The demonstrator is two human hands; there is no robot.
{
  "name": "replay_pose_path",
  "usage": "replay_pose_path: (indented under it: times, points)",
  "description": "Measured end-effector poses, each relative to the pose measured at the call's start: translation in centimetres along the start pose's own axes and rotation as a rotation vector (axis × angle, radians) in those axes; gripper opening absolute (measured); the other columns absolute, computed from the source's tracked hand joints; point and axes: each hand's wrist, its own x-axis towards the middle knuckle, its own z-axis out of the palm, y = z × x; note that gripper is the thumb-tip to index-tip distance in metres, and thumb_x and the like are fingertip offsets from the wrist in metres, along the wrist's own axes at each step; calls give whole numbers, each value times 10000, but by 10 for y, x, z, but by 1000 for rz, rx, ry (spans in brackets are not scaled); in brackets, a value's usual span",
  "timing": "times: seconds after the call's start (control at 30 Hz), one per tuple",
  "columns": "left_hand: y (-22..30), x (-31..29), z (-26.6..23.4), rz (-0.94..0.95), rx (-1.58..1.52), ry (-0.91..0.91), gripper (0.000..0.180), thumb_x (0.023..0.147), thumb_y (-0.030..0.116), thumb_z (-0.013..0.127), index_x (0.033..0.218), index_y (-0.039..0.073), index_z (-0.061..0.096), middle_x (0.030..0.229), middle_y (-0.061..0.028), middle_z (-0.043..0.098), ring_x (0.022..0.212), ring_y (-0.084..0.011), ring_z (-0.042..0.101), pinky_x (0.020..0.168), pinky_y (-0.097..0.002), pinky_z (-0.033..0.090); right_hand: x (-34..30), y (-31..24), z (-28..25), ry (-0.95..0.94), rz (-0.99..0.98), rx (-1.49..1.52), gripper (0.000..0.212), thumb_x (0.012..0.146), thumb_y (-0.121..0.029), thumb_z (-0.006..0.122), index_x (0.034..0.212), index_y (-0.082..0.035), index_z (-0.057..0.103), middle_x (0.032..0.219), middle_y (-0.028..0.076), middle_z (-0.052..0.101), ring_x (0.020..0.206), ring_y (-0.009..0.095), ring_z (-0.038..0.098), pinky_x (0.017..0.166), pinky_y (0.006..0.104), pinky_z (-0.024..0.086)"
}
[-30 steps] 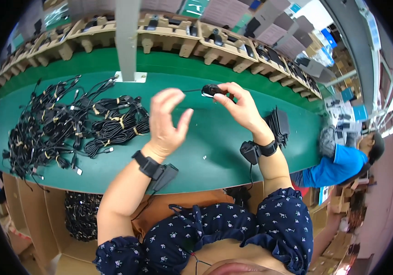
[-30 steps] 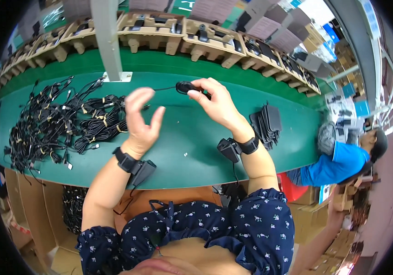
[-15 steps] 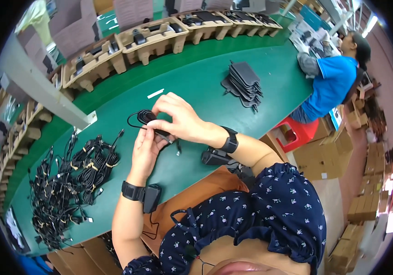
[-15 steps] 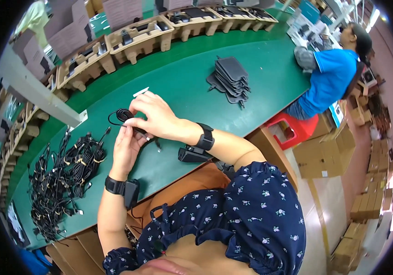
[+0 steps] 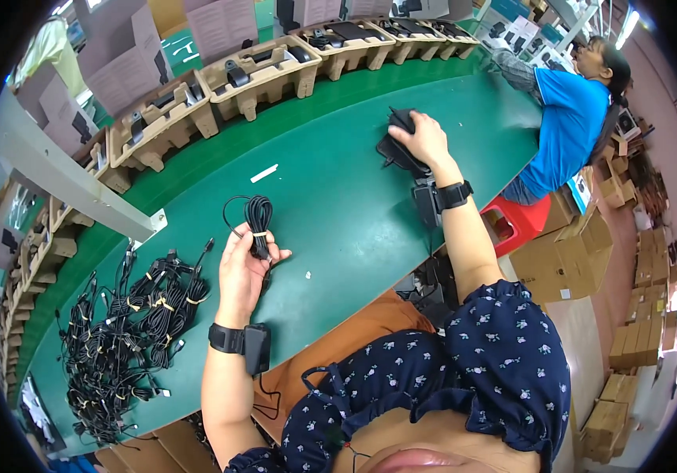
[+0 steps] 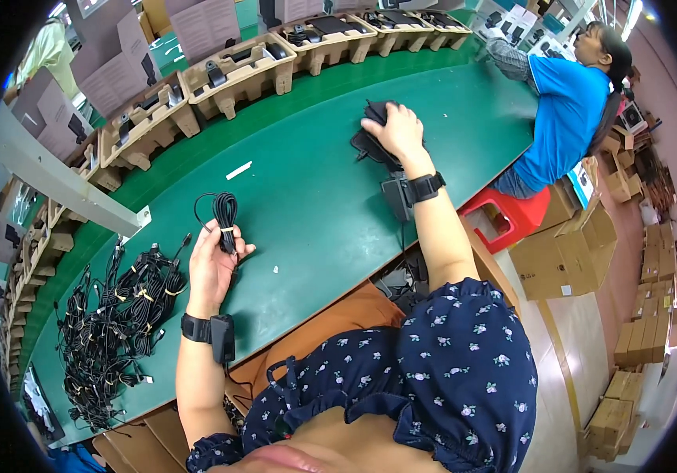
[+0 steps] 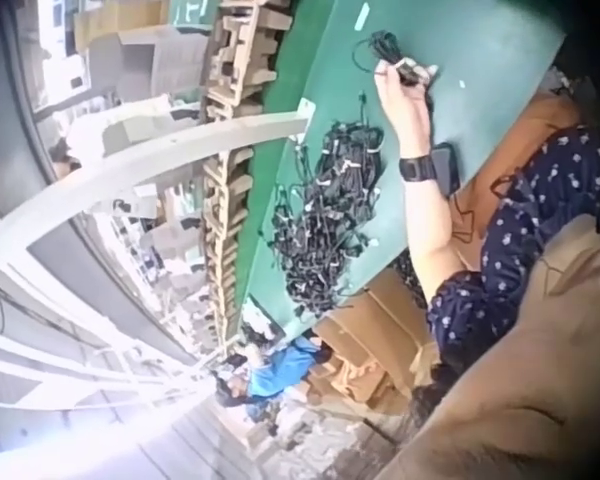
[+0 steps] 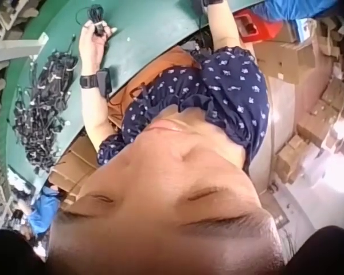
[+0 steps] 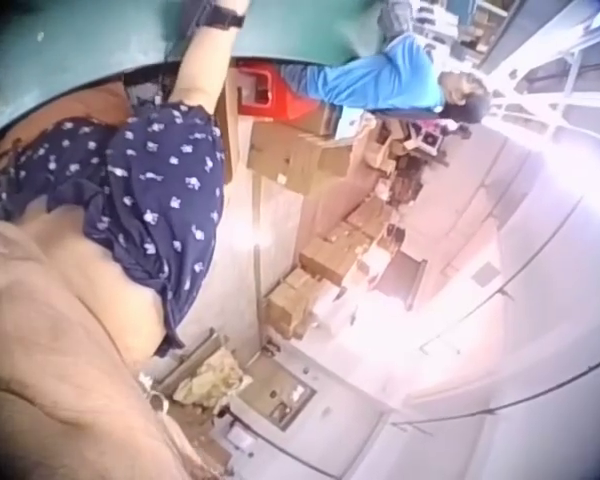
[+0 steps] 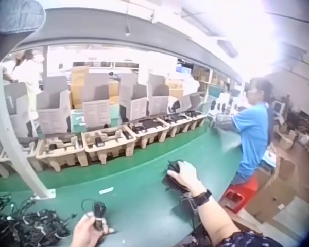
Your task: Assembling and organizing electronic cable components at a manufacturing workstation.
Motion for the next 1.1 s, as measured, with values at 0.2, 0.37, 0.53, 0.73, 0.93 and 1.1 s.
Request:
replay_pose_path:
  times: [0.2, 0.37, 0.53, 0.73, 0.93, 1.1]
  points:
    - [-4, -1, -9, 7, 33, 26, 188, 944, 258, 468, 987, 76, 454, 785, -50, 516, 619, -121, 470, 592, -306, 451, -19, -28, 16, 90, -359, -31, 415, 766, -210, 637, 1133, -50, 527, 1092, 167, 551, 1054, 330, 503, 894, 425, 403]
    - [-2, -1, -10, 25, 98, 39, 171, 932, 258, 495, 968, 95, 457, 766, -29, 491, 609, -107, 446, 569, -271, 423, -33, -69, 20, -5, -520, 82, 342, 789, -194, 629, 1095, -53, 573, 1132, 170, 574, 1089, 321, 518, 930, 385, 415]
    - [0, 1, -11, 62, 87, 51, 137, 919, 175, 517, 973, 65, 456, 751, -17, 499, 595, -86, 461, 549, -259, 446, -35, -115, -18, -135, -626, 226, 244, 830, -271, 587, 999, -98, 618, 920, 110, 648, 852, 282, 620, 720, 362, 499]
    - [-5, 3, -17, 93, 265, 48, 254, 854, 100, 597, 1046, 41, 441, 702, 6, 505, 555, -83, 513, 507, -211, 414, 21, -161, -35, 130, -533, 555, 252, 840, -294, 597, 966, -76, 614, 848, 136, 634, 777, 299, 622, 674, 358, 479]
    - [-1, 13, -27, 163, 217, 17, 271, 875, 62, 548, 1116, 20, 432, 779, -32, 516, 628, -93, 504, 580, -268, 478, 167, -184, 11, 200, -375, 1301, 242, 905, -189, 551, 1016, 26, 566, 868, 17, 622, 764, 55, 541, 684, 206, 437]
    - [6, 18, -40, 136, 99, -5, 277, 892, 78, 529, 1147, 59, 421, 817, -48, 506, 677, -112, 479, 616, -280, 453, 210, -196, 48, 101, -183, 1089, 332, 890, -239, 554, 1069, 40, 549, 947, 108, 629, 871, 177, 564, 783, 289, 437]
